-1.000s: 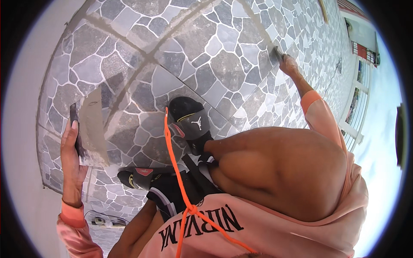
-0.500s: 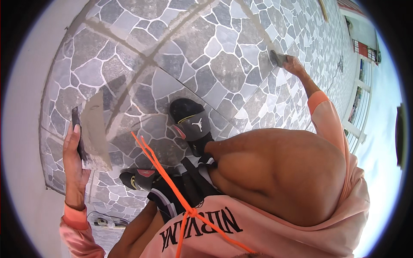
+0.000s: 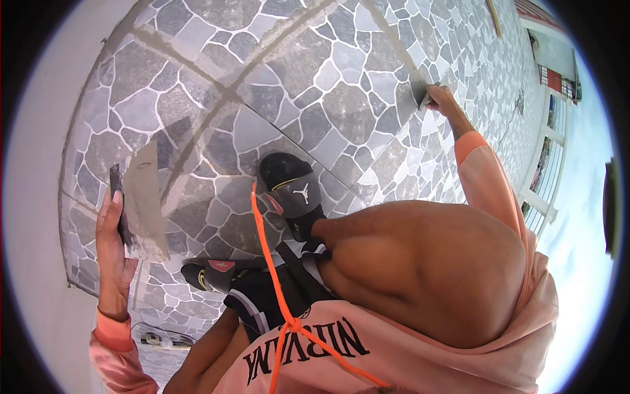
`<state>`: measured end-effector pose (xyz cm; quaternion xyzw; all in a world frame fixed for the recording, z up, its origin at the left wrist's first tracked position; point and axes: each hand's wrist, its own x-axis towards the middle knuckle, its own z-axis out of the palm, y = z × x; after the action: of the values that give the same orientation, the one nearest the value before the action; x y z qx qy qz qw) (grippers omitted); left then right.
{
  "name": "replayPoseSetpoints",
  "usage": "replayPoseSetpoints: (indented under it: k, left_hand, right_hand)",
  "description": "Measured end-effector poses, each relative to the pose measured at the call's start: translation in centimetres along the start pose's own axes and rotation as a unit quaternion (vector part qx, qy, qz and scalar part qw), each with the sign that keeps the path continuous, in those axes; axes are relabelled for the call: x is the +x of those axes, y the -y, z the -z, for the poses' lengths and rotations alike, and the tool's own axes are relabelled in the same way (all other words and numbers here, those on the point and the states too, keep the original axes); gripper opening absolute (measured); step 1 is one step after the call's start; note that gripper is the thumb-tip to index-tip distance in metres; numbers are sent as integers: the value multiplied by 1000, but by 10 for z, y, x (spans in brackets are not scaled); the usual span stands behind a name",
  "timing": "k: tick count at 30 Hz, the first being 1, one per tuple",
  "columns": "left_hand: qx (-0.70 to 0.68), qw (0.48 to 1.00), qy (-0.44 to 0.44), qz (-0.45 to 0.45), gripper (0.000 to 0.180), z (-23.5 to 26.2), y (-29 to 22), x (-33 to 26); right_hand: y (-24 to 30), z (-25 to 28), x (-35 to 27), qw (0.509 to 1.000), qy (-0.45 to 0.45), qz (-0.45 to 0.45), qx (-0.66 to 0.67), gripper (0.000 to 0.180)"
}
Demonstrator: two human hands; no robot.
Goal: The person applies grout to the seams between floor tiles using a small metal scraper, spreading the material along the lines and then scraping the excess onto another tool.
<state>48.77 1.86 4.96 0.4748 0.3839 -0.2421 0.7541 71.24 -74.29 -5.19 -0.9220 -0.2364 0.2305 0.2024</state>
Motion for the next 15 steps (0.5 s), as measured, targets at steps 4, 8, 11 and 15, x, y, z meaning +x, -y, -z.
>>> replayPoseSetpoints:
  k: [4, 8, 11, 15]
  left_hand:
    - [-2, 997, -77, -10, 49, -10, 1, -7]
    - [-5, 998, -68, -14, 51, -10, 1, 0]
    - [-13, 996, -83, -14, 48, -10, 1, -5]
    - [-47, 999, -14, -4, 49, -4, -4, -2]
  right_hand:
    - [4, -8, 23, 869, -28, -397, 294, 34]
    - [-10, 15, 60, 997, 4, -72, 0, 28]
    - [24, -7, 120, 994, -2, -104, 39, 28]
    - [46, 7, 180, 956, -23, -256, 140, 29]
